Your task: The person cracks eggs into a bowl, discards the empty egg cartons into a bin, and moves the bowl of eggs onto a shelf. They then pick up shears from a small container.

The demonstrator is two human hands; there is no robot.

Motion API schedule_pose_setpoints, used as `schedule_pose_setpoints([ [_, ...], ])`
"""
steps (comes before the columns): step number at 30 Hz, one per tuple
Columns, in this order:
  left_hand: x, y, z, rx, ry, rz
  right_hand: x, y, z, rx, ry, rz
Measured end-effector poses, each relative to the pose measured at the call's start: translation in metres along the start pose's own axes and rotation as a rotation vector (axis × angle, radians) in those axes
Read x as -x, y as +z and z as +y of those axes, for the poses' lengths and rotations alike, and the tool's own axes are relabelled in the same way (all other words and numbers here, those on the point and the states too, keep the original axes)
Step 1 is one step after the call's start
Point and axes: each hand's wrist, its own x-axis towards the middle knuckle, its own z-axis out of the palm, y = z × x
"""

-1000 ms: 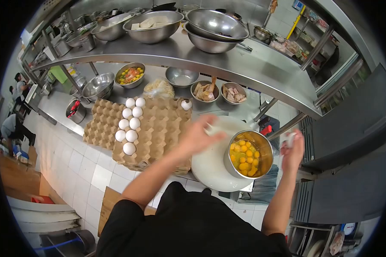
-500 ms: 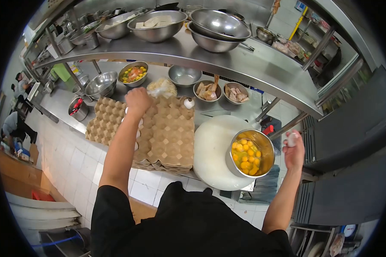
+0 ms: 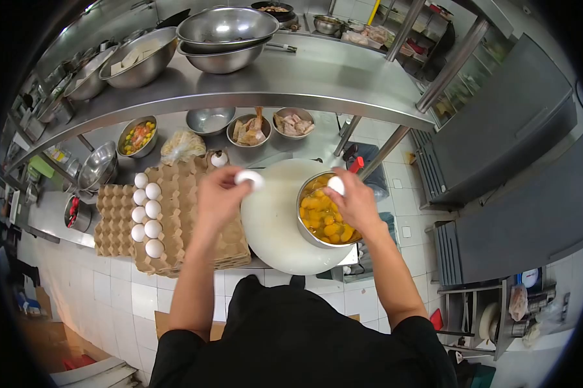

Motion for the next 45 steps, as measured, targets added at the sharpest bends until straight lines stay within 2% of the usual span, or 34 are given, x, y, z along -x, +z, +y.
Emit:
schedule_pose_setpoints([
  [1, 0.007, 0.015, -0.001, 0.055, -0.070, -0.050, 0.002, -0.011, -0.003, 0.002, 0.001, -0.001],
  [3, 0.018, 0.039, -0.007, 0.149, -0.175, -0.165, 0.012, -0.036, 0.004, -0.051, 0.004, 0.473],
  [5, 0.024, 0.061, -0.017, 0.229, -0.217, -0.261, 0.031, -0.057, 0.023, -0.186, 0.280, 0.660],
  [7, 0.030, 0.080, -0.023, 0.291, -0.244, -0.312, 0.054, -0.087, 0.043, 0.290, 0.256, 0.328],
  [9, 0.035, 0.098, -0.028, 0.255, -0.259, -0.333, 0.082, -0.082, 0.065, 0.489, 0.189, 0.205],
  [10, 0.035, 0.107, -0.035, 0.237, -0.243, -0.365, 0.080, -0.078, 0.050, 0.462, 0.164, 0.200],
  [12, 0.043, 0.122, -0.020, 0.233, -0.280, -0.406, 0.067, -0.081, 0.005, -0.234, 0.414, 0.075],
  [13, 0.045, 0.128, -0.017, 0.228, -0.282, -0.389, 0.063, -0.069, -0.015, -0.246, 0.404, 0.066],
  [15, 0.047, 0.139, -0.013, 0.259, -0.283, -0.469, 0.057, -0.052, -0.046, -0.380, -0.044, -0.216],
  [16, 0.045, 0.137, -0.011, 0.283, -0.268, -0.463, 0.054, -0.045, -0.041, -0.381, -0.042, -0.207],
  [18, 0.034, 0.115, -0.003, 0.163, -0.219, -0.411, 0.047, -0.024, -0.016, -0.542, 0.182, -0.153],
  [19, 0.025, 0.095, -0.005, 0.084, -0.146, -0.335, 0.033, -0.024, -0.002, -0.862, 0.331, -0.045],
  [20, 0.014, 0.070, -0.008, 0.011, -0.073, -0.263, 0.018, -0.032, 0.013, -0.937, 0.394, 0.112],
  [21, 0.003, 0.041, -0.009, -0.071, -0.052, -0.106, 0.001, -0.027, 0.044, -1.132, 0.459, 0.338],
  [23, -0.020, -0.031, -0.016, -0.634, 0.287, 0.232, -0.023, -0.032, 0.090, -1.126, 0.643, 0.622],
  [24, -0.019, -0.059, -0.007, -1.035, 0.200, 0.361, -0.031, -0.028, 0.113, -1.102, 0.722, 0.726],
  [25, -0.029, -0.102, -0.029, -1.292, 0.290, 0.426, -0.037, -0.023, 0.128, -0.973, 0.776, 0.702],
  [26, -0.027, -0.114, -0.014, -1.459, -0.006, 0.485, -0.039, -0.017, 0.141, -0.948, 0.746, 0.511],
  [27, -0.026, -0.132, -0.011, -1.539, -0.150, 0.444, -0.038, -0.014, 0.148, -0.920, 0.714, 0.317],
  [28, -0.027, -0.151, -0.025, -1.596, -0.141, 0.472, -0.036, -0.014, 0.148, -0.916, 0.717, 0.323],
  [30, -0.033, -0.169, -0.033, -1.591, -0.175, 0.435, -0.031, -0.016, 0.142, -1.167, 0.713, 0.456],
  [31, -0.035, -0.172, -0.038, -1.588, -0.217, 0.399, -0.025, -0.020, 0.138, -1.162, 0.714, 0.457],
  [32, -0.036, -0.173, -0.045, -1.607, -0.121, 0.455, -0.016, -0.026, 0.135, -1.300, 0.704, 0.435],
  [33, -0.036, -0.172, -0.045, -1.606, -0.125, 0.448, -0.007, -0.033, 0.127, -1.438, 0.690, 0.410],
  [34, -0.037, -0.171, -0.039, -1.564, -0.142, 0.450, -0.001, -0.035, 0.115, -1.434, 0.693, 0.407],
  [36, -0.034, -0.172, -0.026, -1.525, -0.159, 0.446, 0.008, -0.031, 0.088, -1.264, 0.575, 0.188],
  [37, -0.032, -0.170, -0.018, -1.443, -0.116, 0.517, 0.008, -0.031, 0.075, -1.263, 0.581, 0.189],
  [39, -0.028, -0.162, -0.006, -1.360, -0.071, 0.579, 0.006, -0.029, 0.053, -0.829, 0.611, -0.175],
  [40, -0.025, -0.152, 0.000, -1.239, -0.016, 0.564, 0.005, -0.018, 0.051, -0.828, 0.616, -0.176],
  [42, -0.014, -0.114, 0.021, -1.008, 0.073, 0.511, 0.002, 0.007, 0.050, -0.453, 0.467, -0.217],
  [43, -0.008, -0.092, 0.029, -0.865, 0.064, 0.446, 0.001, 0.009, 0.041, -0.451, 0.469, -0.217],
  [45, -0.002, -0.056, 0.024, -0.497, 0.064, 0.280, 0.004, 0.008, 0.021, -0.066, 0.113, -0.143],
])
